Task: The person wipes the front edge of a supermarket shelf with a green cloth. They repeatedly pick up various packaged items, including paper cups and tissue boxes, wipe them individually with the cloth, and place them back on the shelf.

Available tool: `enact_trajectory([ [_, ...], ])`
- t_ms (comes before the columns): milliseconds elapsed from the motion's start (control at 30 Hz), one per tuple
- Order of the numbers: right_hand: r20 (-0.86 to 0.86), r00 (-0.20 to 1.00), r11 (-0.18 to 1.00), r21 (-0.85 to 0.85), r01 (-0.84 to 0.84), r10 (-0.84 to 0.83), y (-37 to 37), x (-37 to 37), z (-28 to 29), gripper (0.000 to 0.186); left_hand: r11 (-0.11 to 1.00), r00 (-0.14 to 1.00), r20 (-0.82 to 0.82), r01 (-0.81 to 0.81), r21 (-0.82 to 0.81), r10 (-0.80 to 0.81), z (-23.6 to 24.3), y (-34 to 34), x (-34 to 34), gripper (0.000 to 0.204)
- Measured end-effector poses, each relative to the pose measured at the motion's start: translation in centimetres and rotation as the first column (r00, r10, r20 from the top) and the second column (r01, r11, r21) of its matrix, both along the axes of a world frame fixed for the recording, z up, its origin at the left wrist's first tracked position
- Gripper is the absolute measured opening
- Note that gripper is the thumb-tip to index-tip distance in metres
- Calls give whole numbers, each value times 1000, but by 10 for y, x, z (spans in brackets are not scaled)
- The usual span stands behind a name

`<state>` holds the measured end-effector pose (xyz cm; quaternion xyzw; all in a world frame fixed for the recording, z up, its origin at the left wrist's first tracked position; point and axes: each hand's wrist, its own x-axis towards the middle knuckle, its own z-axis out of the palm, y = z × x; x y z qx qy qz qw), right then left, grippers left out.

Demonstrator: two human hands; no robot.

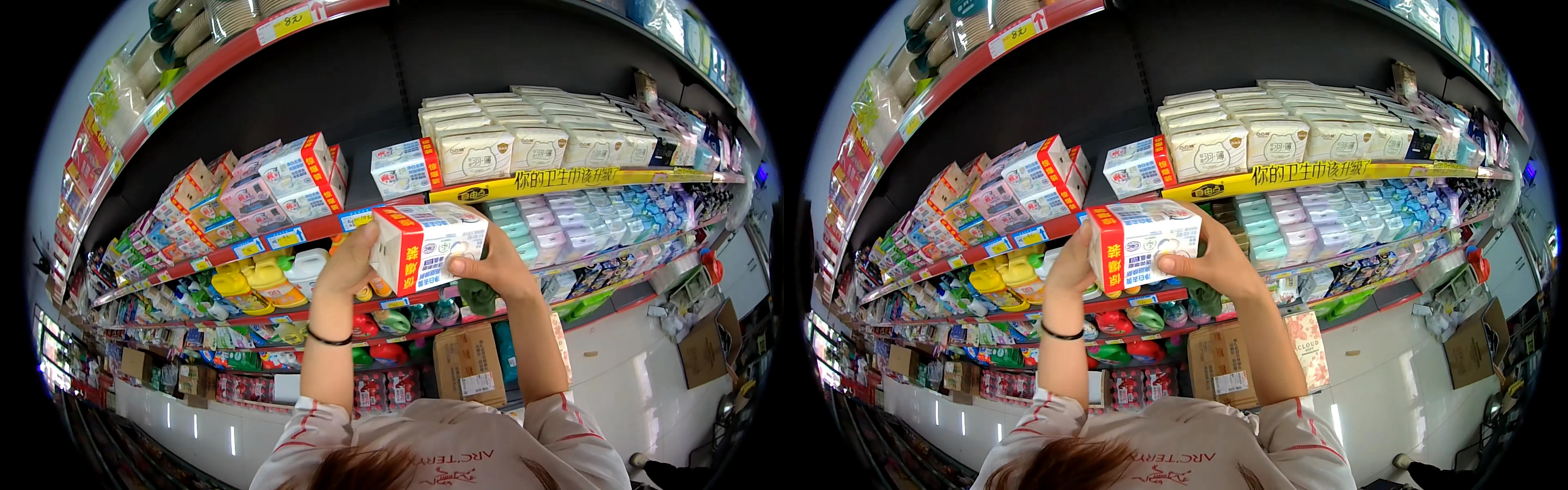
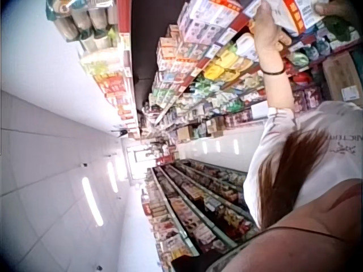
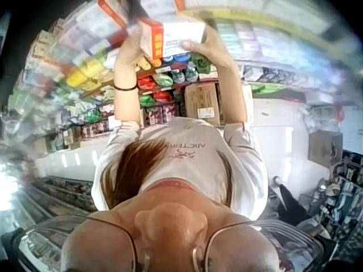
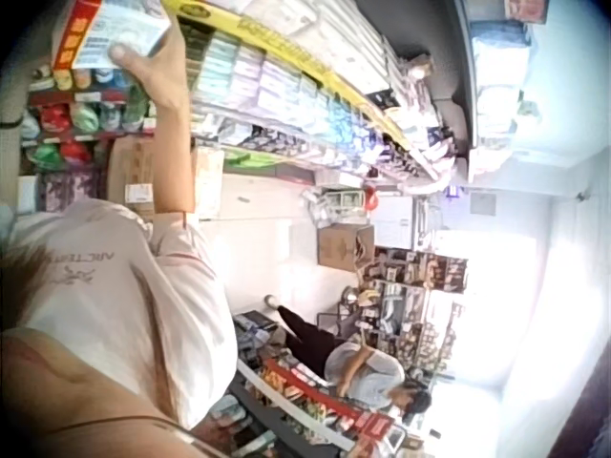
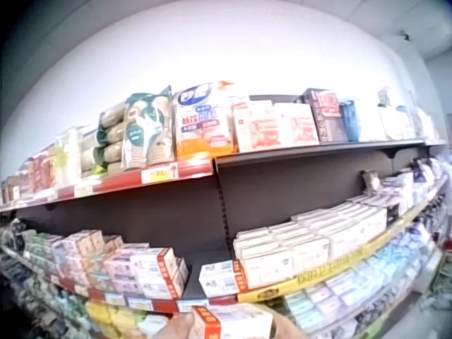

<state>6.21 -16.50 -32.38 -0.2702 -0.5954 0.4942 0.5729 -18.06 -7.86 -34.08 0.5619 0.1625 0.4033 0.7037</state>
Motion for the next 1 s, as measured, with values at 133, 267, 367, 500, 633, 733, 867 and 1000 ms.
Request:
enact_trajectory([
  [133,-3,954,954,16,300,-300,-2,2,-12,81,896,921,-255,-174,408,295,49,-30,7,55],
  [267,-27,949,947,59,316,-315,-2,-6,-11,79,806,873,-264,-212,553,411,50,-47,28,84],
  [367,19,935,931,106,349,-353,1,-6,-13,74,886,906,-230,-249,390,356,52,-38,31,80],
  [500,-53,897,890,118,442,-438,-13,11,-6,63,825,896,64,-430,367,438,50,-5,31,64],
  [633,-19,883,882,32,470,-470,-20,33,-31,56,811,873,271,-480,336,404,61,54,29,44],
  [733,-72,901,898,-154,413,-427,-32,37,-50,53,789,884,222,-467,399,411,67,85,28,42],
  [867,-32,891,864,-262,429,-452,-41,46,-75,46,791,889,36,-424,442,457,63,109,31,51],
  [1000,-18,886,851,-291,438,-462,-46,53,-88,40,812,896,34,-415,411,442,58,104,38,57],
])
